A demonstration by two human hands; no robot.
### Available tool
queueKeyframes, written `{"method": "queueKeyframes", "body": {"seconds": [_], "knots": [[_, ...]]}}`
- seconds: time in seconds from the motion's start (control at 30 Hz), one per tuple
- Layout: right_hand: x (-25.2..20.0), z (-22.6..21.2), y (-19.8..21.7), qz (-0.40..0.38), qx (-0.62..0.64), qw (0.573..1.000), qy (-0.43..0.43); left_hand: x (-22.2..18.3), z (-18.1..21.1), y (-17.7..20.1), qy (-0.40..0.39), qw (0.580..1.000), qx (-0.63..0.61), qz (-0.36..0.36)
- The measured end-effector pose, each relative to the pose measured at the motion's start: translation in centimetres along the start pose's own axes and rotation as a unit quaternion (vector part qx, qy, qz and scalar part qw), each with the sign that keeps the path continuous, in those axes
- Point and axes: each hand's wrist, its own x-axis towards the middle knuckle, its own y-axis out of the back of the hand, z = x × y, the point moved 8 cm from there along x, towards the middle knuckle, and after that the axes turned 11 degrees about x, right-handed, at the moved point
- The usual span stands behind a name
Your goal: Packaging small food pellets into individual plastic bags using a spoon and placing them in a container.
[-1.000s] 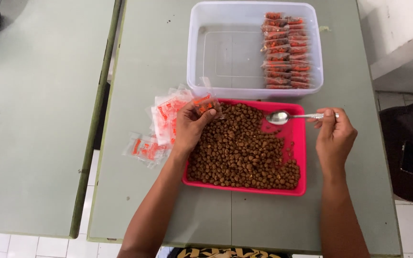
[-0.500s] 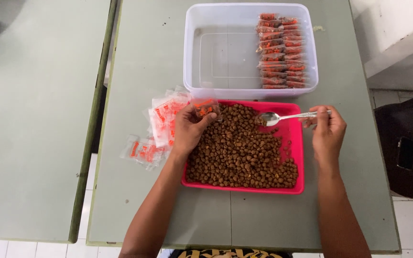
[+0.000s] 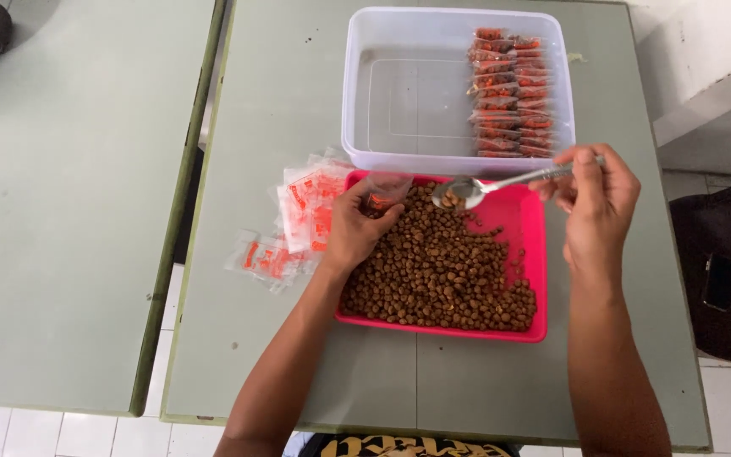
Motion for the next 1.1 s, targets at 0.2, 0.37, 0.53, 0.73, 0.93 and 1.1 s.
{"method": "queueKeyframes", "body": {"seconds": [0.2, 0.37, 0.53, 0.73, 0.93, 1.1], "knots": [[1.1, -2.4, -4.0, -0.027, 0.034, 0.999, 0.022, -0.2, -0.5, -0.6, -0.009, 0.999, -0.032, -0.023], [-0.1, -6.9, -8.5, -0.136, -0.074, 0.979, 0.134, -0.2, -1.1, -0.6, -0.027, 0.999, 0.046, -0.005], [-2.5, -9.2, -7.7, -0.121, -0.139, 0.92, 0.347, 0.2, -2.2, -0.7, 0.032, 0.998, -0.047, -0.016], [-1.5, -2.2, 1.7, 0.081, -0.028, 0.966, 0.243, 0.3, -2.5, -1.0, 0.033, 0.985, -0.161, -0.051], [-2.0, 4.4, 8.1, 0.066, -0.188, 0.968, 0.153, 0.3, -2.7, -0.9, 0.028, 0.984, -0.177, -0.025], [-2.6, 8.5, 10.0, 0.031, -0.245, 0.968, 0.052, 0.5, -1.6, -1.2, 0.034, 0.979, -0.196, -0.036]]}}
